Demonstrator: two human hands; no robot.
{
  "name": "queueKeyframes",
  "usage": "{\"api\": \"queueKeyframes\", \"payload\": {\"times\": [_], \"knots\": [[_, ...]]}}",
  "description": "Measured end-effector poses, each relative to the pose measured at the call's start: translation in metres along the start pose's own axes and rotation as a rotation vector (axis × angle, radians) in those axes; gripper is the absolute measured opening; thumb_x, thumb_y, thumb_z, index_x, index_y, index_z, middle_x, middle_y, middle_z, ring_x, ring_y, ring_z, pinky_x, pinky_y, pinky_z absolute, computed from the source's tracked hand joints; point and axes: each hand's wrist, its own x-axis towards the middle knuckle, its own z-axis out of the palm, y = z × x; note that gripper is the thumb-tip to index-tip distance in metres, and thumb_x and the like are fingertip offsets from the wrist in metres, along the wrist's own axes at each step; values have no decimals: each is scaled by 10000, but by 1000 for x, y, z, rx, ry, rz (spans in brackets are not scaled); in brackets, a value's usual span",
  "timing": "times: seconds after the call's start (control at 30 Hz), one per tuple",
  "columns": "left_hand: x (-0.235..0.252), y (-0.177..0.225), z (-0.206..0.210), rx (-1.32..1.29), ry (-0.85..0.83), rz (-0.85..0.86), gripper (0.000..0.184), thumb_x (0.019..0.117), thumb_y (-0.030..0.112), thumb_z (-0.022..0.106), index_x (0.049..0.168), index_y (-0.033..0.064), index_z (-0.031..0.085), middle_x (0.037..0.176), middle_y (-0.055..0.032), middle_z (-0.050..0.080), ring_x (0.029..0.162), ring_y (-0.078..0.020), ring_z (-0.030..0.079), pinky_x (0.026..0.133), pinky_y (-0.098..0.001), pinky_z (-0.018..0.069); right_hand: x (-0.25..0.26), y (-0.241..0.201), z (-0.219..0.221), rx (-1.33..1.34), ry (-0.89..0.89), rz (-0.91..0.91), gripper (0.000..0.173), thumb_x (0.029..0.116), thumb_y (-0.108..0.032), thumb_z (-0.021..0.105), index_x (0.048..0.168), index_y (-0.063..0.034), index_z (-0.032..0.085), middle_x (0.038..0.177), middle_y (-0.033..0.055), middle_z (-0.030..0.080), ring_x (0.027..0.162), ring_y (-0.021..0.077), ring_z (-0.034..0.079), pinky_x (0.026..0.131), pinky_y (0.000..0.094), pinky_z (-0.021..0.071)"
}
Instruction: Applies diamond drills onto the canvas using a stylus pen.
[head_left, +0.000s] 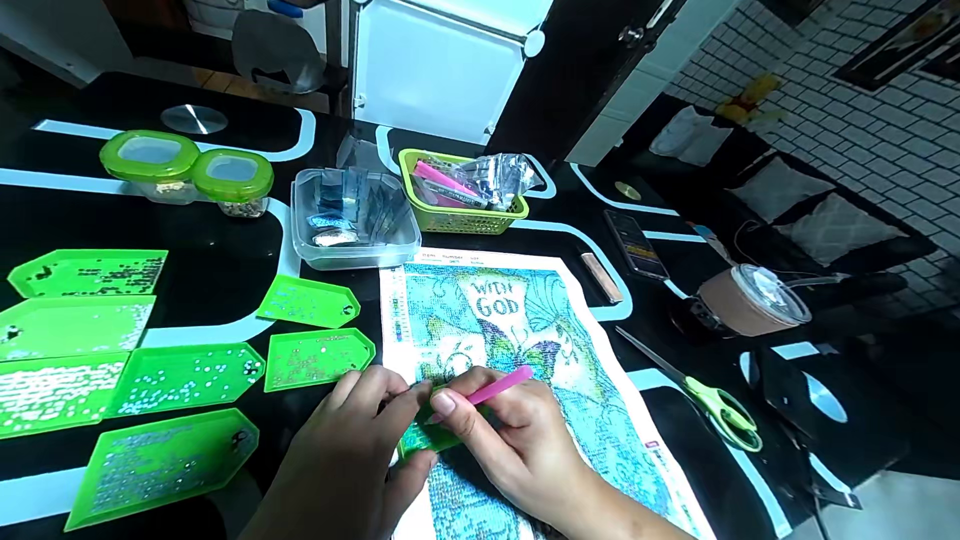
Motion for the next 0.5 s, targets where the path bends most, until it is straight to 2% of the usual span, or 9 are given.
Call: {"api": "queueKeyframes", "payload": {"times": [0.33, 0.5], "knots": [[1, 1, 0, 5, 5, -7, 381, 831, 448, 617, 1092, 216, 771, 979, -2, 660, 879, -196, 639, 678, -301, 534, -1, 2, 2, -4, 5, -12, 269, 1064, -193, 573, 945, 8, 706, 837, 56, 725, 767, 38, 675, 721, 201, 565], [1, 1, 0, -5, 1, -7, 406, 822, 445, 634, 1124, 211, 771, 981, -11, 663, 878, -202, 644, 680, -312, 542, -1, -3, -5, 100, 41, 42, 253, 1064, -161, 568, 944, 23, 693, 817, 41, 709, 753, 29, 682, 699, 193, 586]]}}
